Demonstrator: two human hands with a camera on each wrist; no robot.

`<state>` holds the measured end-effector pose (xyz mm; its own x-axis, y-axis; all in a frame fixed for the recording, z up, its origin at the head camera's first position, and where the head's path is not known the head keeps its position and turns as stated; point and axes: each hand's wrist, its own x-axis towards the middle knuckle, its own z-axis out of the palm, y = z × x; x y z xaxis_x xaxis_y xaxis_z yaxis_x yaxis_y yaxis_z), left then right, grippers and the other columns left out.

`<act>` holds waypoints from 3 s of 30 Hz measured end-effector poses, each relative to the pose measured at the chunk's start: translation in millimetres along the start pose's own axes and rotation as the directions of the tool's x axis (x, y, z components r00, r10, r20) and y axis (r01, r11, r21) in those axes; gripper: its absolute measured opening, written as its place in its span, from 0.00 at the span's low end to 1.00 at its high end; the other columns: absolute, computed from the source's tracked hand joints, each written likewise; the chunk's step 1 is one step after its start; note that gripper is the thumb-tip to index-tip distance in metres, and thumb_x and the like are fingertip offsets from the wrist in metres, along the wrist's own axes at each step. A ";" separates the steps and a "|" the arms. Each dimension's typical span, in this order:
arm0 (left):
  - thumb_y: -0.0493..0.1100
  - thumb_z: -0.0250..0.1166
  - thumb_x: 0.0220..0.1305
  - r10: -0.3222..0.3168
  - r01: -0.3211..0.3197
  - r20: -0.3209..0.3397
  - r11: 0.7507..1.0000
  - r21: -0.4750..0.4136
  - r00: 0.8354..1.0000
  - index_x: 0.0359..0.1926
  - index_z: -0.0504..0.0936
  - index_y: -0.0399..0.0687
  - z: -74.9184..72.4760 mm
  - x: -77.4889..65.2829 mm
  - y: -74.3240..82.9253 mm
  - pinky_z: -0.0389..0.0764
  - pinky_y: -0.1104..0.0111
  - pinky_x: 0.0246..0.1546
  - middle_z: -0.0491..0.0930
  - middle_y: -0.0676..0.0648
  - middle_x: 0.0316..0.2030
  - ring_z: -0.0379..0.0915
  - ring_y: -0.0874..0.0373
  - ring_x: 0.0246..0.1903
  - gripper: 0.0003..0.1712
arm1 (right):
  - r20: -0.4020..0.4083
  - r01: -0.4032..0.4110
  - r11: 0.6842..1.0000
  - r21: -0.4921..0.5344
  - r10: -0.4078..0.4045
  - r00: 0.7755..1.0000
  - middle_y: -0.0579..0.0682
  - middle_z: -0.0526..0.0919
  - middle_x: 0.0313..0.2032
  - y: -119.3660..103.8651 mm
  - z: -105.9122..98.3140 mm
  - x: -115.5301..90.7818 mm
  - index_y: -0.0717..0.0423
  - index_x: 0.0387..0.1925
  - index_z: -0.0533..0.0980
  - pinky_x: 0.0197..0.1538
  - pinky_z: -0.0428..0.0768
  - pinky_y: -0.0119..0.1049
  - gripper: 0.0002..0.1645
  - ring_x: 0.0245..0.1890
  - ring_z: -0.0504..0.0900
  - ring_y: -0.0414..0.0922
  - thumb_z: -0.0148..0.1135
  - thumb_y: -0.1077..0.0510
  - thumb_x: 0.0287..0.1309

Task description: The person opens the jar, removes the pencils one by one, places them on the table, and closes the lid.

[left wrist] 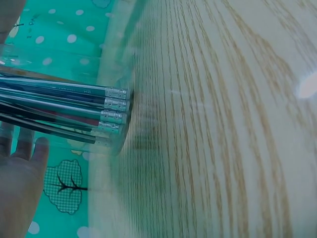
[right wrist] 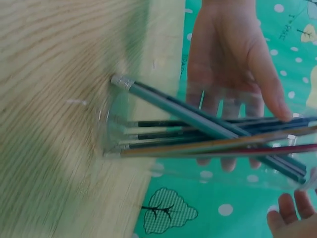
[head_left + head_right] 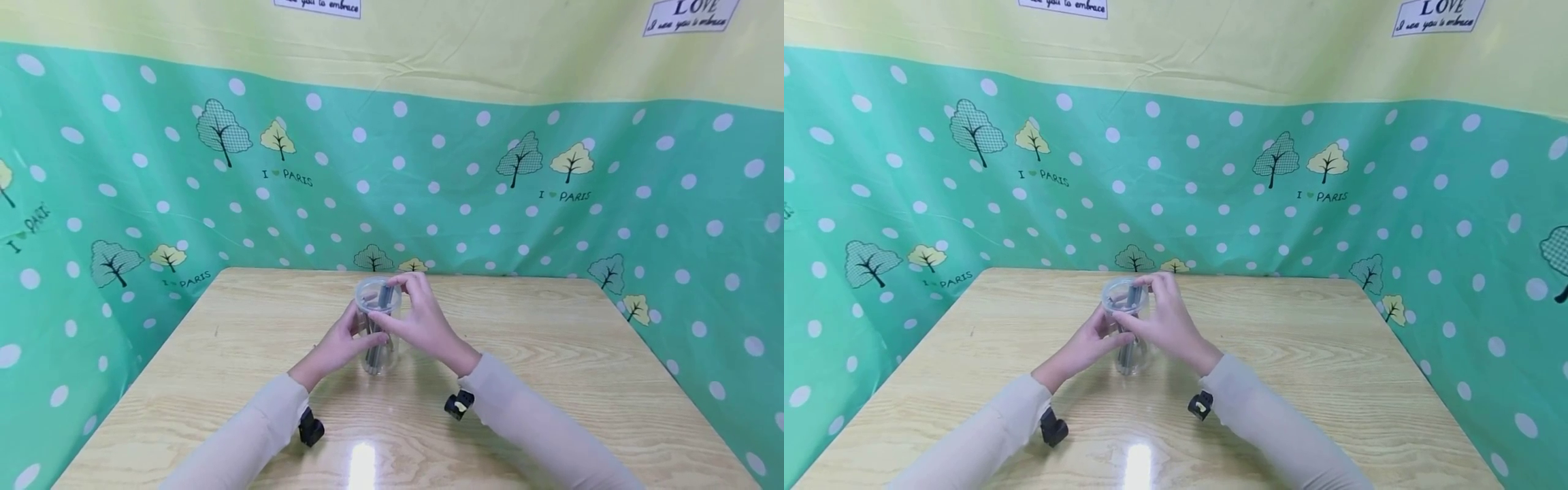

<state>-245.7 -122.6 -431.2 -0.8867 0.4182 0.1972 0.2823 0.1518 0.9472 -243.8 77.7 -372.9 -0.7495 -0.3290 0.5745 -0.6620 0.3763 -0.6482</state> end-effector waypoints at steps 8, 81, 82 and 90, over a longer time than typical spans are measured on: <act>0.47 0.71 0.65 -0.004 0.004 -0.012 1.000 0.007 1.000 0.79 0.46 0.69 0.0 -1.2 0.7 0.64 0.42 0.66 0.63 0.47 0.72 0.61 0.44 0.69 0.53 | 0.086 0.089 0.993 0.080 -0.096 0.992 0.49 0.71 0.63 11.3 -5.9 -0.6 0.56 0.66 0.70 0.67 0.70 0.46 0.34 0.63 0.70 0.45 0.71 0.57 0.60; 0.48 0.71 0.65 -0.008 0.009 -0.005 1.000 0.019 1.000 0.78 0.48 0.74 -1.7 -0.2 0.9 0.64 0.42 0.66 0.61 0.50 0.73 0.61 0.44 0.69 0.51 | 0.160 0.012 0.998 -0.059 -0.003 0.987 0.46 0.75 0.61 -1.3 -16.3 14.9 0.50 0.70 0.68 0.64 0.73 0.46 0.43 0.61 0.73 0.42 0.74 0.46 0.57; 0.48 0.71 0.65 -0.009 0.009 -0.006 1.000 0.018 1.000 0.78 0.48 0.74 -1.6 -0.4 0.9 0.64 0.42 0.66 0.61 0.50 0.73 0.61 0.44 0.69 0.51 | 0.160 0.013 0.998 -0.058 -0.004 0.987 0.46 0.75 0.61 -1.9 -16.7 14.9 0.50 0.70 0.68 0.64 0.73 0.45 0.43 0.61 0.73 0.42 0.74 0.46 0.57; 0.48 0.70 0.65 -0.021 0.021 -0.003 1.000 0.014 1.000 0.78 0.46 0.78 0.4 -2.4 4.8 0.63 0.41 0.66 0.62 0.48 0.72 0.61 0.44 0.69 0.52 | 0.154 0.030 0.999 -0.031 -0.025 0.988 0.47 0.75 0.60 -4.8 -22.0 13.6 0.51 0.69 0.68 0.63 0.73 0.45 0.42 0.61 0.73 0.42 0.74 0.47 0.57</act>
<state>-242.0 -122.5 -427.2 -0.8935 0.4121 0.1783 0.2689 0.1730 0.9475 -250.8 90.4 -350.9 -0.7239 -0.4677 0.5071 -0.6842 0.3925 -0.6147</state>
